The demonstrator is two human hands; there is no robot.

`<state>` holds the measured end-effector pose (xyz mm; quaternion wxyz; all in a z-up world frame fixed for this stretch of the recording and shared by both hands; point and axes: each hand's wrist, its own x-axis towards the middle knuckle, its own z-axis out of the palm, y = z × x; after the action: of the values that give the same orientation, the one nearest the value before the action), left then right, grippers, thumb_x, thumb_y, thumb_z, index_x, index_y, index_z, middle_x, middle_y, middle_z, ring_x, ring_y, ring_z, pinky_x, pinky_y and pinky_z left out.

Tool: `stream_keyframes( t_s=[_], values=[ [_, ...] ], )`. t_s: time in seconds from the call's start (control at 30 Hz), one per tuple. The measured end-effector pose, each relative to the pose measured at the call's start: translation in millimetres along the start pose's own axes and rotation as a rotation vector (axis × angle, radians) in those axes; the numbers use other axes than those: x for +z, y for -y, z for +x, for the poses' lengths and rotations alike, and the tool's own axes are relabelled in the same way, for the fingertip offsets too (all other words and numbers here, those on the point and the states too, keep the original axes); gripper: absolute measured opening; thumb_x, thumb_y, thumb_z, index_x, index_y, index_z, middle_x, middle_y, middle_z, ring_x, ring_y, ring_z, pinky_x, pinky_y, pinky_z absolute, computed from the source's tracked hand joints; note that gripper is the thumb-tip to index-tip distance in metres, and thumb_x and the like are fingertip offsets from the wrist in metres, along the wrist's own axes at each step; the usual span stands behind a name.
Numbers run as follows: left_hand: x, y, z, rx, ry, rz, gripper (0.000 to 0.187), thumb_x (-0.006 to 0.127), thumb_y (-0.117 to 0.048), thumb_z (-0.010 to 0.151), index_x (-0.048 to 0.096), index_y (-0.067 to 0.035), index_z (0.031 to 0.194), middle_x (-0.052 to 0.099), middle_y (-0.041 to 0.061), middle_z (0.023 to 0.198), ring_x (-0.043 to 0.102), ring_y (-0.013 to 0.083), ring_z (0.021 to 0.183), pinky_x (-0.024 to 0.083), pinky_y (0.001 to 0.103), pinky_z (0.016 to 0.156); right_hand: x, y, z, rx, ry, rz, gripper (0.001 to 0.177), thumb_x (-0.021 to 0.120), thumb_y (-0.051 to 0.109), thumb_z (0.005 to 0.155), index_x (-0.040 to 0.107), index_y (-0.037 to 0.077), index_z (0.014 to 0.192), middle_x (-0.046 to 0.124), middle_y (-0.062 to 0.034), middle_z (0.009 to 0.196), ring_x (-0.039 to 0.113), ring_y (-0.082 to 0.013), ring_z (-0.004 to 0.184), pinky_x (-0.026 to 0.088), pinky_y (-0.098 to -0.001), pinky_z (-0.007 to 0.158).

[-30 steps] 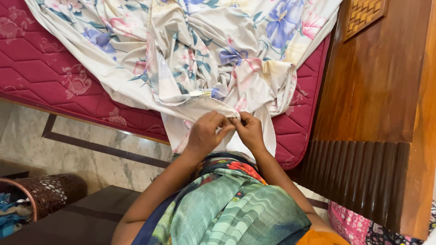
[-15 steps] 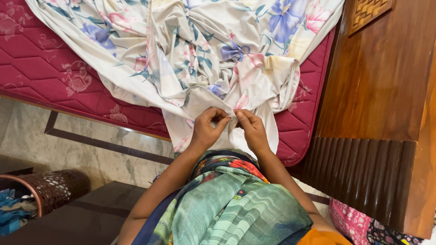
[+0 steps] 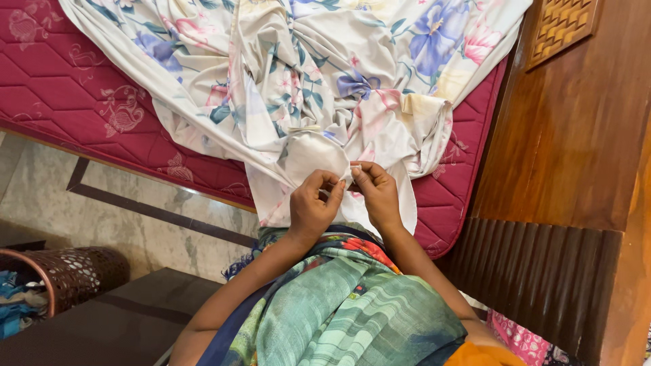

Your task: The person folds a floral-patterned bed sheet on a red mattress. They gather the fabric into a bundle, smooth out the wrinkles, and fold the sheet into a smaller, more compact shape.

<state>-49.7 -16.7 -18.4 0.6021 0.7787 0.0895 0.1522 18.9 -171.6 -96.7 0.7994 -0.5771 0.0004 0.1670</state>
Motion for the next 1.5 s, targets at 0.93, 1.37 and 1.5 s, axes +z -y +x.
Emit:
stream_keyframes(
  t_s=[0.93, 1.37, 1.5],
  values=[
    [-95.0, 196.3, 84.1, 0.045, 0.445, 1.013, 0.045, 0.069, -0.002, 0.072, 0.070, -0.017, 0.114, 0.068, 0.007, 0.118, 0.057, 0.0316, 0.115, 0.044, 0.051, 0.089, -2.3, 123.5, -75.8, -0.225, 0.904, -0.195, 0.006, 0.071, 0.003, 0.092, 0.073, -0.002, 0.090, 0.070, -0.0099, 0.085, 0.068, -0.0214, 0.079, 0.054, -0.0324, 0.075],
    [-222.6, 276.4, 125.6, -0.391, 0.644, 1.513, 0.030, 0.056, -0.019, 0.091, 0.078, -0.020, 0.111, 0.072, 0.008, 0.122, 0.068, 0.0293, 0.113, 0.046, 0.054, 0.091, 17.7, 151.4, -74.4, -0.346, 1.204, 0.262, 0.018, 0.069, 0.012, 0.102, 0.079, -0.001, 0.095, 0.071, -0.0096, 0.080, 0.068, -0.0227, 0.069, 0.058, -0.0347, 0.064],
    [-194.1, 263.9, 171.3, 0.205, 0.543, 1.295, 0.021, 0.064, -0.009, 0.079, 0.078, -0.015, 0.093, 0.077, 0.012, 0.096, 0.073, 0.0320, 0.097, 0.051, 0.051, 0.089, 36.2, 151.8, -75.0, -0.358, 1.202, 0.247, 0.019, 0.069, 0.013, 0.102, 0.079, -0.001, 0.094, 0.072, -0.0100, 0.080, 0.069, -0.0227, 0.069, 0.058, -0.0344, 0.064]
  ],
)
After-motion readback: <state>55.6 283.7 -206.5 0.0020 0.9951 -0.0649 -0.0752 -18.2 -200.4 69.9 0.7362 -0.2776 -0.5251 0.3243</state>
